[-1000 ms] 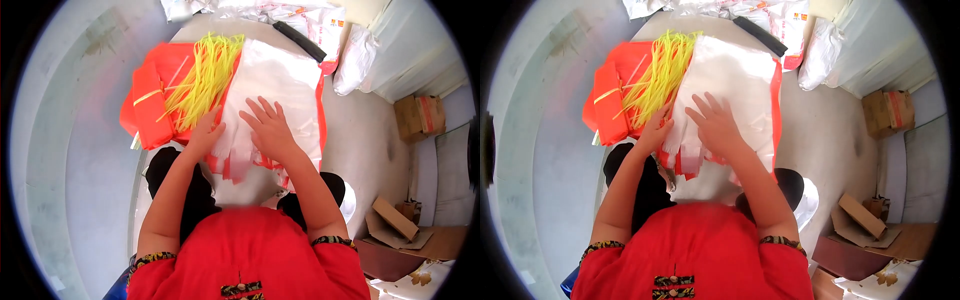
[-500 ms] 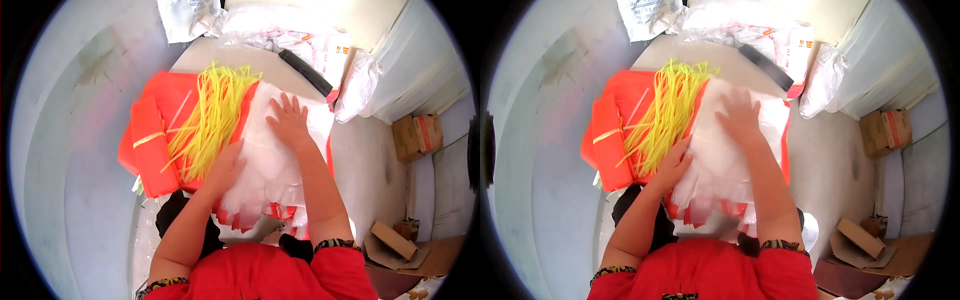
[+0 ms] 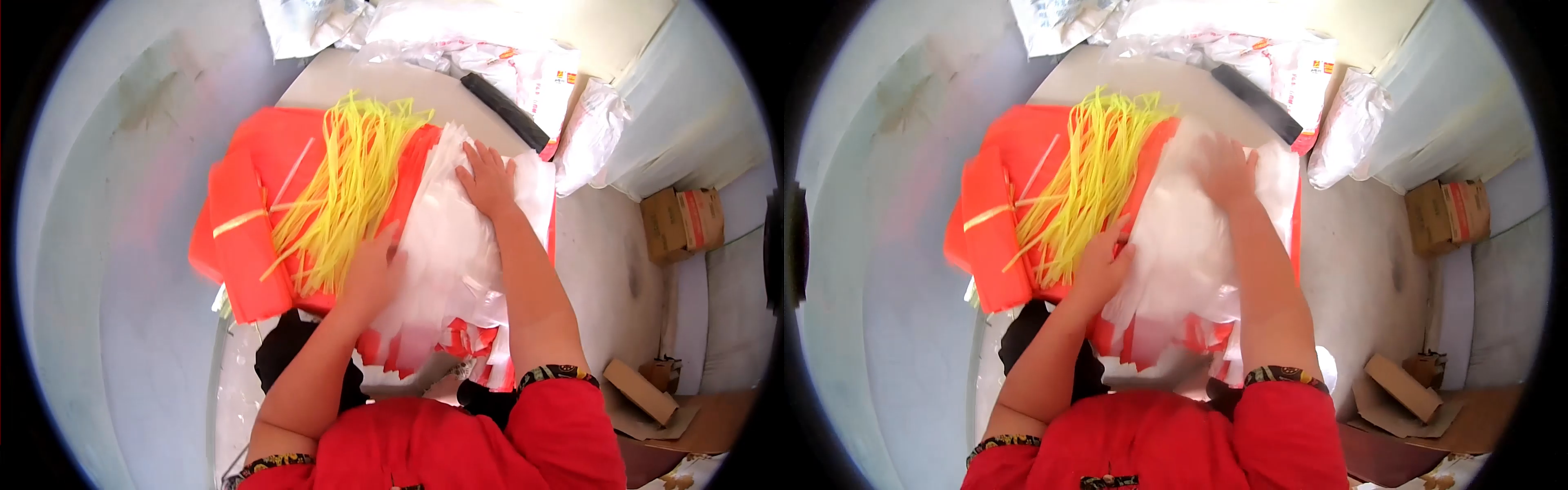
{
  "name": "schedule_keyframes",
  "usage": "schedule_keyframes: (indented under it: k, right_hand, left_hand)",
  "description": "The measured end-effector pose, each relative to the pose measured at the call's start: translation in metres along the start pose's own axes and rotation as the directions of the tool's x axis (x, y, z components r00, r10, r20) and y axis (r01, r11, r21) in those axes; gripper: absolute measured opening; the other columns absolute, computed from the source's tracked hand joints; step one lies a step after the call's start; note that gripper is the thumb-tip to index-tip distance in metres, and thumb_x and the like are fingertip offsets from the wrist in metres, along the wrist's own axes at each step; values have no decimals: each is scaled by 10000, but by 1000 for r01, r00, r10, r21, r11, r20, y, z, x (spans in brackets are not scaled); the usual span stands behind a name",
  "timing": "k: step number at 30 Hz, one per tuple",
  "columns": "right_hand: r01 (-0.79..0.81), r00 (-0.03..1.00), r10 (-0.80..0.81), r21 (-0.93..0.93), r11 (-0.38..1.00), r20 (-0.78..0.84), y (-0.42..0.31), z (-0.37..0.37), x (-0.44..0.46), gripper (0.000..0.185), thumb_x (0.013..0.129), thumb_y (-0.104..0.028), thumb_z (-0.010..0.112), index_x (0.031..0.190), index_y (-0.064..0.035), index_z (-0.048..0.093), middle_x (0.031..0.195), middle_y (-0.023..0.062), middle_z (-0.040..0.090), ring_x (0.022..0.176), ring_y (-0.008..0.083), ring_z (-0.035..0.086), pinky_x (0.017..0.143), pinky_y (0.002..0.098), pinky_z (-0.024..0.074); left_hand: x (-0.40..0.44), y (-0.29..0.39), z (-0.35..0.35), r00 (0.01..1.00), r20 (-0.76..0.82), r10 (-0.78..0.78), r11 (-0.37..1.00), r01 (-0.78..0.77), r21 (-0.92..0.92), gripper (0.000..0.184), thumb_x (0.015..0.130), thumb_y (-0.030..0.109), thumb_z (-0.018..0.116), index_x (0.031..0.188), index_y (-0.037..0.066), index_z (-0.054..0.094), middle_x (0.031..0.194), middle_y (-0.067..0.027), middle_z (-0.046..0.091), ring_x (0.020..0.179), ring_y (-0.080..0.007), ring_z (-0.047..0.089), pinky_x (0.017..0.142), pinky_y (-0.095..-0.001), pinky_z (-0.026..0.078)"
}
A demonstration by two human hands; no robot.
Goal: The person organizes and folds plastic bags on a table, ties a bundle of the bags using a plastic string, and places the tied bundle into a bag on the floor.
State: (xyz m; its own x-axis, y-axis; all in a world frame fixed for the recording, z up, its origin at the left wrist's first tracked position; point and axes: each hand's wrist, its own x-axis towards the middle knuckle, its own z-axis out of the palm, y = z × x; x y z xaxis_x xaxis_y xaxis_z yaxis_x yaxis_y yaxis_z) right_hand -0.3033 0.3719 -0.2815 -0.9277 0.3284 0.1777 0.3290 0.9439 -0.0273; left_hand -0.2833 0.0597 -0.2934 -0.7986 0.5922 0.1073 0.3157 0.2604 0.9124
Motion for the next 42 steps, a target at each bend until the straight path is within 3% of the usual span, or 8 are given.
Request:
schedule_keyframes:
  k: [5,9,12,17,23,26,32,42]
  right_hand:
    - [89,990,-93,-36,995,-104,-4,-22,-18,616,1026,-464,556,1570,-197,452,1639,157,381,1532,389,294,1221,635,175]
    - [321,891,-209,234,918,-402,-19,-35,-56,574,970,-377,671,1485,-159,542,1624,165,392,1496,410,347,1197,614,253]
    - [411,912,-409,76,908,-42,-46,-50,-110,537,950,-321,680,1444,-139,576,1602,171,422,1482,413,363,1192,584,281]
    - [398,914,-374,165,903,-156,-91,-73,-180,554,879,-181,732,1411,-112,592,1576,147,460,1476,383,387,1200,552,303]
    - [593,804,-584,84,801,-114,-116,-51,-260,555,781,-42,690,1321,-152,627,1561,120,477,1465,370,412,1181,622,296]
    - [566,822,-565,5,824,-74,-112,-41,-277,539,790,-44,701,1305,-184,633,1585,118,447,1479,372,395,1192,628,282]
    - [612,784,-597,49,790,-171,-112,-21,-273,504,806,-79,727,1285,-214,649,1619,111,406,1504,373,357,1203,624,275]
    - [689,725,-689,1,725,-10,-121,-23,-269,544,872,-60,603,1376,-264,623,1624,81,412,1503,364,362,1202,600,295]
  left_hand:
    - [-7,13,-11,994,11,-108,994,108,28,499,985,166,604,1464,42,545,959,-144,705,907,-301,677,821,-395,516]
    - [-12,9,-17,995,35,-95,985,89,144,527,997,236,591,1489,64,516,961,-146,712,896,-319,684,824,-414,524]
    - [-17,14,-22,987,81,-137,959,111,262,574,993,272,595,1526,95,473,983,-153,721,924,-335,691,842,-435,529]
    - [-31,19,-33,965,203,-167,947,99,305,614,979,321,615,1523,90,448,1234,-252,687,1128,-415,663,961,-512,517]
    - [-41,19,-41,939,297,-174,978,129,166,675,954,274,645,1557,84,408,1196,-228,709,1105,-391,682,934,-471,530]
    - [-45,15,-45,911,386,-147,982,182,-57,761,961,152,628,1635,81,283,1033,-131,736,895,-199,682,796,-336,545]
    - [-65,3,-63,860,474,-187,946,289,-150,775,959,98,578,1655,78,239,953,-82,711,804,-136,653,731,-293,534]
    - [-79,-28,-65,914,320,-248,969,227,103,473,999,160,567,1454,33,543,1081,-137,731,913,-198,712,746,-324,544]
